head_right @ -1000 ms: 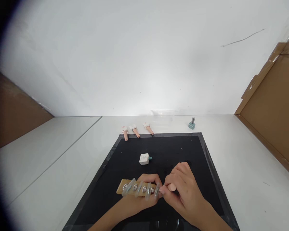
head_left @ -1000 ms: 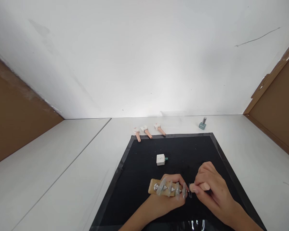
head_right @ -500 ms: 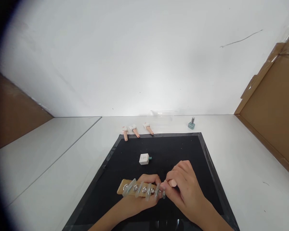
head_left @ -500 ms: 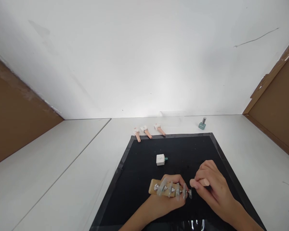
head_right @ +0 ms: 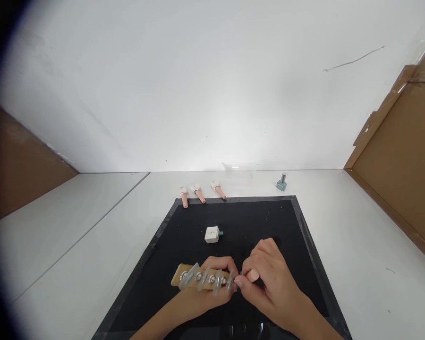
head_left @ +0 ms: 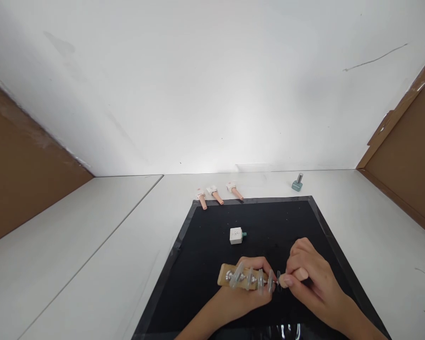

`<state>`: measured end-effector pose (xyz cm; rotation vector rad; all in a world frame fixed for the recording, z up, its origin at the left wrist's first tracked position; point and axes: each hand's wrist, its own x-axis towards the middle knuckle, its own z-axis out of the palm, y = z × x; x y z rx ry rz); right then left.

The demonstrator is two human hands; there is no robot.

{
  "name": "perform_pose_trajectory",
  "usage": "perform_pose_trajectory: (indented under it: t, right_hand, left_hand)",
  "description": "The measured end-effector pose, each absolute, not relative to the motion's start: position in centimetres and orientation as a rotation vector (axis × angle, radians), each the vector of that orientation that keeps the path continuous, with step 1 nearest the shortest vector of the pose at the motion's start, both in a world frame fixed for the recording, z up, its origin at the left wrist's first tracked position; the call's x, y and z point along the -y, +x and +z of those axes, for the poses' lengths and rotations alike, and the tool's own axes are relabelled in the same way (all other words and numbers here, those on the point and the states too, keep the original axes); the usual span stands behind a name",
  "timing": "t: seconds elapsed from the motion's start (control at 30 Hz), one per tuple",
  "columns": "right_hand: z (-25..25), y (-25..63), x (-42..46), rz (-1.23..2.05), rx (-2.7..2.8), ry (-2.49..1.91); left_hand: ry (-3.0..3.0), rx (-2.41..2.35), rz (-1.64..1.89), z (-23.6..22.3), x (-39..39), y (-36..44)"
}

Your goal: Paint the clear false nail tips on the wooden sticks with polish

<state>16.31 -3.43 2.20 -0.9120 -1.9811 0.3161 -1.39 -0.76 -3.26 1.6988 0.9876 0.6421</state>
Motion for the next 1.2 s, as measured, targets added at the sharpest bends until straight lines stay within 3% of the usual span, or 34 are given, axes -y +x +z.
perform_pose_trajectory:
  t: [0.83, 1.0, 1.2]
  right_hand:
    - [1.7, 16.1, 3.6, 0.288, 1.886, -0.95]
    - [1.0, 16.4, 3.5, 0.604, 1.5, -0.963]
    - [1.3, 16.9, 3.1, 1.314, 0.857, -0.915]
  left_hand:
    - [1.489, -0.881, 0.616, -1.9, 0.8, -1.2]
    - [1.245, -0.827, 0.567, -1.9, 0.6, -1.7]
    - [0.883, -0.79, 0.632, -2.1, 0.3, -1.7]
